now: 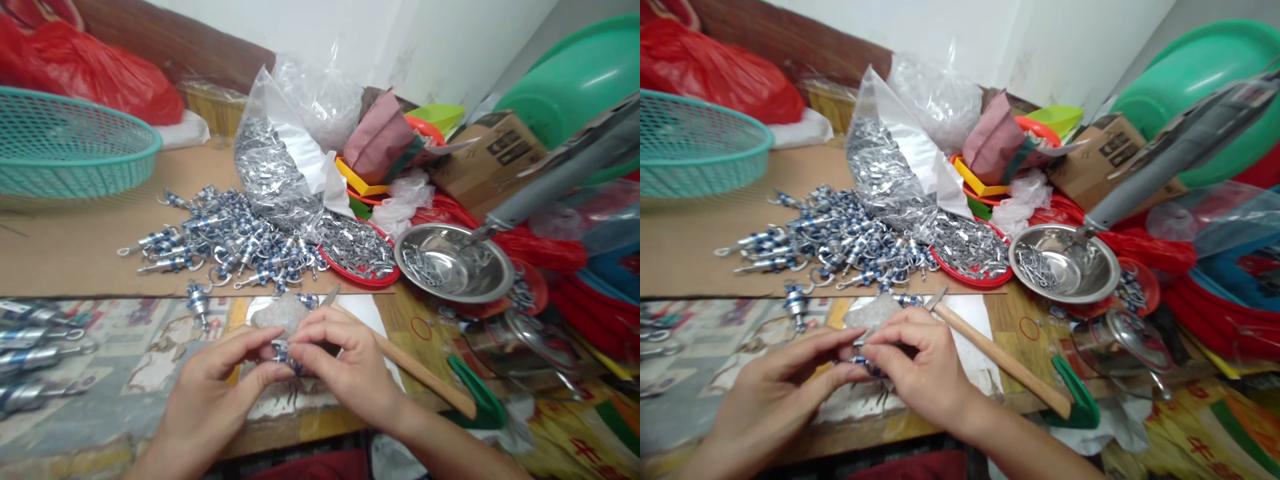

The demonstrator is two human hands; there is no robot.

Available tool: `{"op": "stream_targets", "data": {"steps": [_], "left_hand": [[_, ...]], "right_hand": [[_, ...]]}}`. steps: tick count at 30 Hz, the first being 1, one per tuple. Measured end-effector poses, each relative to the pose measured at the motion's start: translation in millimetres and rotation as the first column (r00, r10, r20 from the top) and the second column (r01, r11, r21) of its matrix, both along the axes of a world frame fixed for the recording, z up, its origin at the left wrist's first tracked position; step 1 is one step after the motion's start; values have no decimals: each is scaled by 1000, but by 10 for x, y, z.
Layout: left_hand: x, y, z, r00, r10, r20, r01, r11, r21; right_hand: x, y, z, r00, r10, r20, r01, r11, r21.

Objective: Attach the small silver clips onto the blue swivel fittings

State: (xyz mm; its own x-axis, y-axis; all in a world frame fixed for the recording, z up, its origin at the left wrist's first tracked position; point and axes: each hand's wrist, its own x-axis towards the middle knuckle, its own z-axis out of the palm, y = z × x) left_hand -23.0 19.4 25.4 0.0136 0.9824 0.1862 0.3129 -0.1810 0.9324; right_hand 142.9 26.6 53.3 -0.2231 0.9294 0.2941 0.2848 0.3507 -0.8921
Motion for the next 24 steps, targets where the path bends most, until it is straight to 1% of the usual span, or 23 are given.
{"op": "stream_targets", "data": {"steps": [2,6,8,12,15,17,20,24], "left_hand": [[11,4,33,1000,-13,17,13,1000,5],[27,15,81,997,-60,57,58,998,39],[21,10,65,995,-75,64,73,997,40],[-6,-19,3,996,-41,78,41,999,4],[-8,-33,-10,998,-35,61,34,999,10],[3,-31,-7,998,-37,58,35,999,33],[19,-28,-7,997,-39,67,35,998,56],[16,-37,0,995,-69,76,65,996,56]], "right_hand": [[-33,-28,-19,1000,-3,-2,3,1000,-8],[-10,-15,-52,999,11,-43,-12,1000,-10],[4,-24,-63,998,11,-57,-11,1000,-11],[7,-72,-84,997,-7,-70,9,1000,27],[-11,-85,-83,995,-37,-97,42,998,53],[-26,-72,-73,995,-41,-95,44,999,30],[-42,-44,-56,996,-8,-91,7,1000,-4],[-48,-42,-43,998,11,-64,-13,1000,-21]]}}
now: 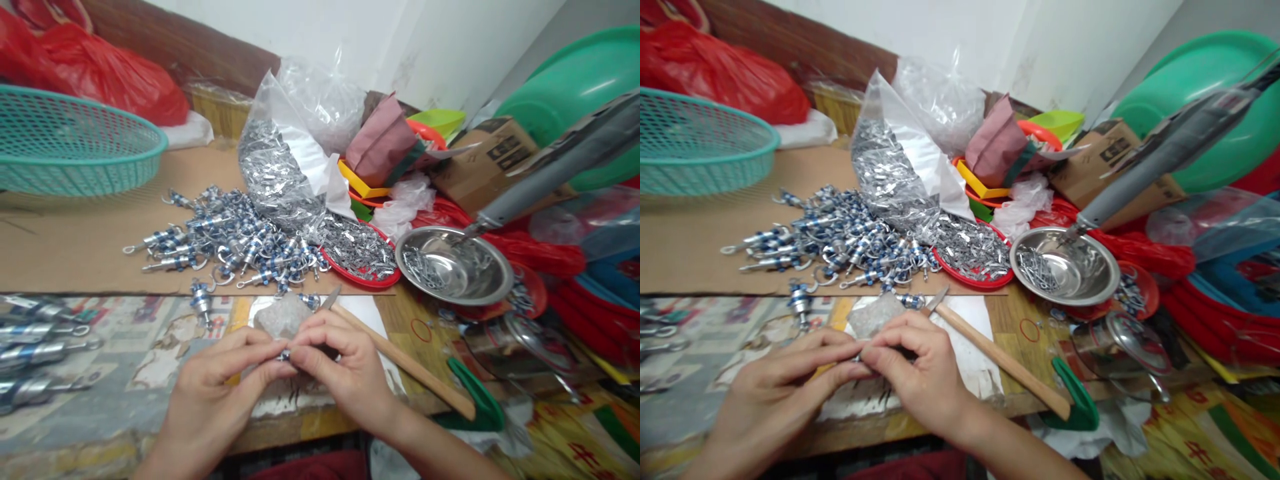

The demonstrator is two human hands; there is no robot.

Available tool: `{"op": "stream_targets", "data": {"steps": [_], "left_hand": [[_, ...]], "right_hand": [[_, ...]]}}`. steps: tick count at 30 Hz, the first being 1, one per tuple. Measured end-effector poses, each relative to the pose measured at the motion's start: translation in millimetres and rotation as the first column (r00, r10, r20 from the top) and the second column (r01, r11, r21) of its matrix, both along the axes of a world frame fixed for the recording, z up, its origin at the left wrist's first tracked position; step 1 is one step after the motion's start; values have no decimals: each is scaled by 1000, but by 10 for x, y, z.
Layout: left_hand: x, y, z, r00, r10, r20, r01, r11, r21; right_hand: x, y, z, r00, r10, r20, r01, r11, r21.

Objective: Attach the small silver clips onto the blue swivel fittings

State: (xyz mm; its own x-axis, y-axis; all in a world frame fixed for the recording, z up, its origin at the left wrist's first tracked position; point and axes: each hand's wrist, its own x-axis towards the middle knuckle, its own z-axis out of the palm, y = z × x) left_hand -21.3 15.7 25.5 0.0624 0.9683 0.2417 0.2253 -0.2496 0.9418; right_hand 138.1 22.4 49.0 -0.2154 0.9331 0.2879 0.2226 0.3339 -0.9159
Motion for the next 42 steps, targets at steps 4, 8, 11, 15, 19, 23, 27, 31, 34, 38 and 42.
{"op": "stream_targets", "data": {"steps": [4,8,11,15,19,23,27,31,34,38,42], "left_hand": [[-36,16,49,998,-32,50,37,994,-102],[-76,62,122,987,-42,157,72,979,-191],[-93,71,170,995,-50,88,69,972,-225],[-121,40,186,988,-146,-53,134,975,-178],[-151,29,175,986,-104,-127,96,993,-70],[-101,-1,203,999,-34,9,35,965,-260],[24,-102,202,915,176,362,55,836,-546],[59,-115,134,884,185,429,98,824,-559],[25,-61,113,887,72,457,228,792,-566],[15,-38,169,884,68,463,235,791,-564],[27,-36,193,891,87,447,230,761,-606]], "right_hand": [[30,-41,-24,999,29,35,-33,994,100],[138,-61,-135,979,25,203,-120,875,468],[233,-38,-182,916,-4,401,-290,685,669],[293,-1,-89,845,-30,535,-417,588,693],[275,8,-39,859,-42,510,-389,594,705],[196,-39,-124,934,-45,354,-209,735,645],[111,-136,-110,980,-20,199,-83,865,494],[244,5,41,925,21,378,-159,928,336],[592,414,80,646,-333,687,145,937,318],[1073,1003,-56,419,-329,846,268,935,231],[1133,1246,-193,271,-207,940,252,958,138]]}}
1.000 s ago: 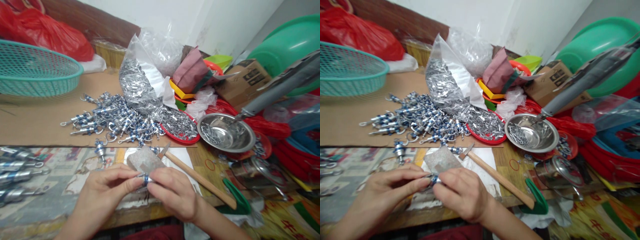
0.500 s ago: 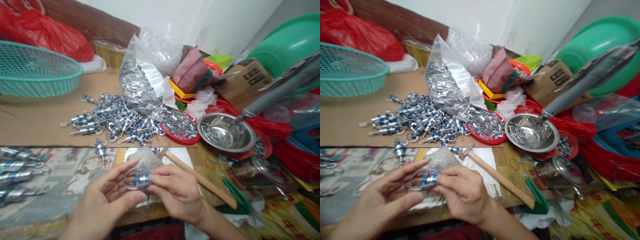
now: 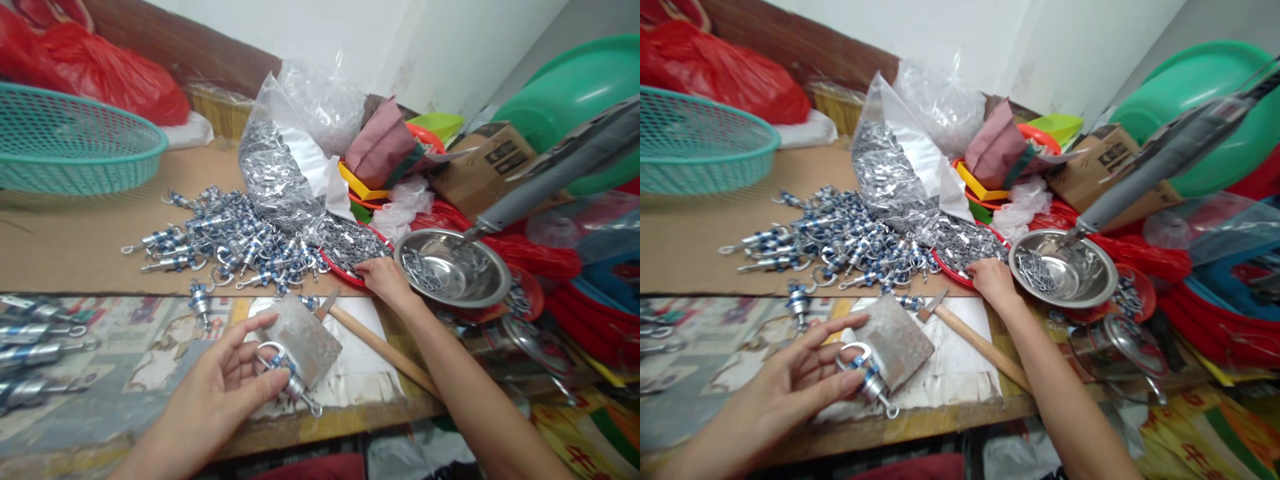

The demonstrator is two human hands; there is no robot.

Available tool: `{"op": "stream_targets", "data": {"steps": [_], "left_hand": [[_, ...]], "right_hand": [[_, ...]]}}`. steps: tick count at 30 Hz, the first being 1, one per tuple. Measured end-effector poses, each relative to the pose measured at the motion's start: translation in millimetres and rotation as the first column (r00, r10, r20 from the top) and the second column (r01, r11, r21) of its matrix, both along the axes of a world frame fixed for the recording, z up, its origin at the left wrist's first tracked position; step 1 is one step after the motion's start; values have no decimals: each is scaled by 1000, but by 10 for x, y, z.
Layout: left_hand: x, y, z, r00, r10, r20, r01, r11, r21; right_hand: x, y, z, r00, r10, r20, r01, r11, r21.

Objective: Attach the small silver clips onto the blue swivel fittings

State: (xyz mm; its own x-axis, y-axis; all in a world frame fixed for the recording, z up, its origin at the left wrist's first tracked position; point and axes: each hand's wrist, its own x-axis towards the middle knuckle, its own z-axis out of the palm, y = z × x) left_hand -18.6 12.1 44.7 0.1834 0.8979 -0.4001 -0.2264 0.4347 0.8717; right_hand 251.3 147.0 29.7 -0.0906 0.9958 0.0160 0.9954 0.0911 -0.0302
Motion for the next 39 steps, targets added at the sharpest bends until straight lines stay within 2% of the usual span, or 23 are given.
{"op": "stream_targets", "data": {"steps": [5,10,14,22,26,30,33,36,38,39], "left_hand": [[-48,47,-68,999,-34,-9,34,999,-33],[-77,54,-94,999,-36,9,37,999,-34],[-75,44,-91,999,-36,34,37,999,-34],[-72,37,-101,999,-21,44,23,999,-35],[-65,33,-104,999,-8,50,9,1000,-30],[-63,31,-103,999,-5,47,6,1000,-24],[-60,32,-101,1000,1,31,0,1000,-29],[-55,30,-96,999,-2,35,3,1000,-29],[-56,30,-98,999,-9,30,10,1000,-26],[-59,31,-104,1000,-13,26,13,1000,-26]], "right_hand": [[-128,85,89,993,72,91,-61,991,-118],[-77,117,174,985,149,85,-132,975,-177],[3,142,125,988,149,43,-138,974,-181],[215,173,95,983,149,-107,-173,947,-272],[237,158,54,977,121,-175,-157,965,-211],[245,135,47,964,59,-259,-58,998,12],[119,-2,107,932,73,-355,-14,986,164],[-194,-305,222,871,178,-459,-98,976,193],[-452,-550,312,811,299,-503,-240,954,180],[-572,-663,354,763,390,-515,-351,920,176]]}}
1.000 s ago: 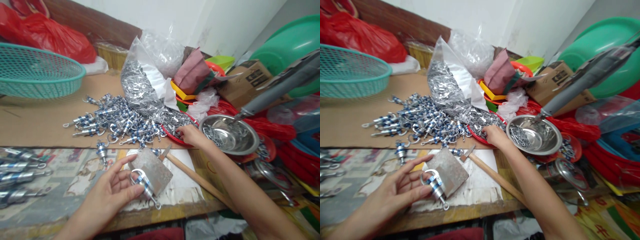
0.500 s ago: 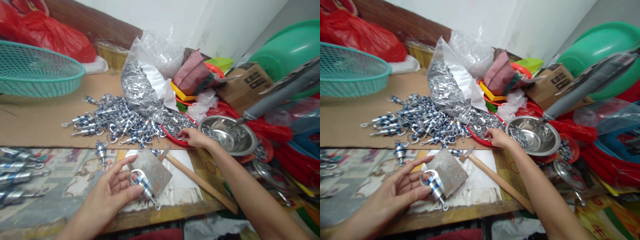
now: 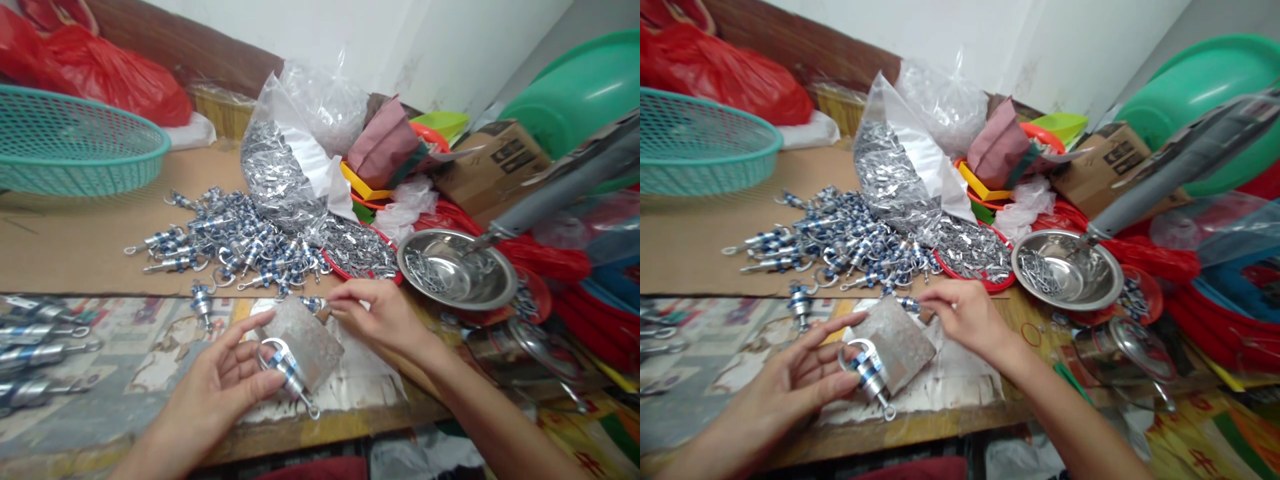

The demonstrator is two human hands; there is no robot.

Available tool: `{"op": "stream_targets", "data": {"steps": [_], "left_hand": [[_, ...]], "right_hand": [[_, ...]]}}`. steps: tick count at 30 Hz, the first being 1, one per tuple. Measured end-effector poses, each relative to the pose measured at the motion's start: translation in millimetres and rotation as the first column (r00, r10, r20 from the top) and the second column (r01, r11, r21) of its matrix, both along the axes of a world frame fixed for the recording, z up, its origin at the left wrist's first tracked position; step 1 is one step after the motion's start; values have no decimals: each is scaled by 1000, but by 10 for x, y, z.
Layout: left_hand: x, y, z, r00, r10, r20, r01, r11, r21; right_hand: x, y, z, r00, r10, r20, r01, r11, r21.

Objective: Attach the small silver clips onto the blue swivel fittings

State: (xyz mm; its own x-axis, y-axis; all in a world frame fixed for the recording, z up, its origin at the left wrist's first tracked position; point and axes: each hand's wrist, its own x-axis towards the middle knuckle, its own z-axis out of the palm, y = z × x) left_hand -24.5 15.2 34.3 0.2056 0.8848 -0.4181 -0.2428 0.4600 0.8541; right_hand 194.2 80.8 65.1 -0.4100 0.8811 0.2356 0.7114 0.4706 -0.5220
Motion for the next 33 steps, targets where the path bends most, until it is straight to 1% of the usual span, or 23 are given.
{"op": "stream_targets", "data": {"steps": [1,2,3,4,6,8,11,13,15,18,20,21,23,25,26,27,28,29,30,31,32,33], "left_hand": [[-5,3,-10,1000,-4,-5,4,1000,2],[-12,8,-24,1000,-9,-6,9,1000,7],[-21,14,-41,1000,-15,-1,15,1000,11],[-31,21,-61,1000,-28,8,28,999,16],[-47,35,-96,998,-60,29,60,998,27],[-55,42,-111,996,-79,45,78,996,33],[-47,36,-92,997,-63,41,61,998,32],[-35,29,-71,999,-39,19,39,999,34],[-25,24,-59,999,-32,7,32,999,41],[-14,17,-51,999,-29,15,29,999,36],[-8,9,-39,1000,-15,9,15,1000,27],[-5,5,-31,1000,-14,4,14,1000,25],[-3,-1,-18,1000,-18,-5,19,999,29],[-5,0,-12,1000,-18,-8,18,999,34],[-7,4,-13,1000,-17,-7,17,999,34],[-11,8,-16,1000,-23,-4,23,999,31],[-16,14,-21,999,-32,0,32,999,28],[-21,19,-26,999,-45,9,45,999,26],[-27,24,-32,998,-57,20,56,998,27],[-34,28,-36,997,-66,31,65,997,30],[-41,30,-40,997,-72,37,71,997,33],[-47,32,-44,996,-76,37,74,997,32]], "right_hand": [[-104,-97,36,992,130,1,-130,991,-6],[-190,-174,64,971,240,10,-239,971,-20],[-255,-227,82,944,328,22,-327,944,-41],[-301,-259,88,923,384,33,-381,922,-69],[-353,-270,73,904,426,39,-418,900,-123],[-378,-245,35,902,433,8,-427,893,-145],[-420,-220,-10,930,364,-55,-368,915,-163],[-453,-240,-5,951,303,-70,-311,931,-190],[-484,-286,30,963,265,-45,-269,942,-199],[-517,-362,84,979,204,12,-199,964,-176],[-537,-384,89,988,153,-3,-151,970,-191],[-547,-383,79,990,136,-28,-139,968,-210],[-553,-369,46,985,148,-92,-165,959,-232],[-513,-361,5,970,170,-175,-202,961,-187],[-462,-366,-18,963,149,-223,-183,973,-141],[-384,-379,-44,959,97,-266,-125,988,-92],[-280,-401,-76,957,15,-291,-31,998,-52],[-152,-429,-115,957,-80,-279,75,997,-29],[-7,-463,-163,960,-170,-223,169,985,-21],[146,-500,-217,963,-238,-124,236,971,-28],[291,-538,-276,966,-259,-5,258,965,-46],[417,-576,-334,963,-253,91,259,964,-67]]}}
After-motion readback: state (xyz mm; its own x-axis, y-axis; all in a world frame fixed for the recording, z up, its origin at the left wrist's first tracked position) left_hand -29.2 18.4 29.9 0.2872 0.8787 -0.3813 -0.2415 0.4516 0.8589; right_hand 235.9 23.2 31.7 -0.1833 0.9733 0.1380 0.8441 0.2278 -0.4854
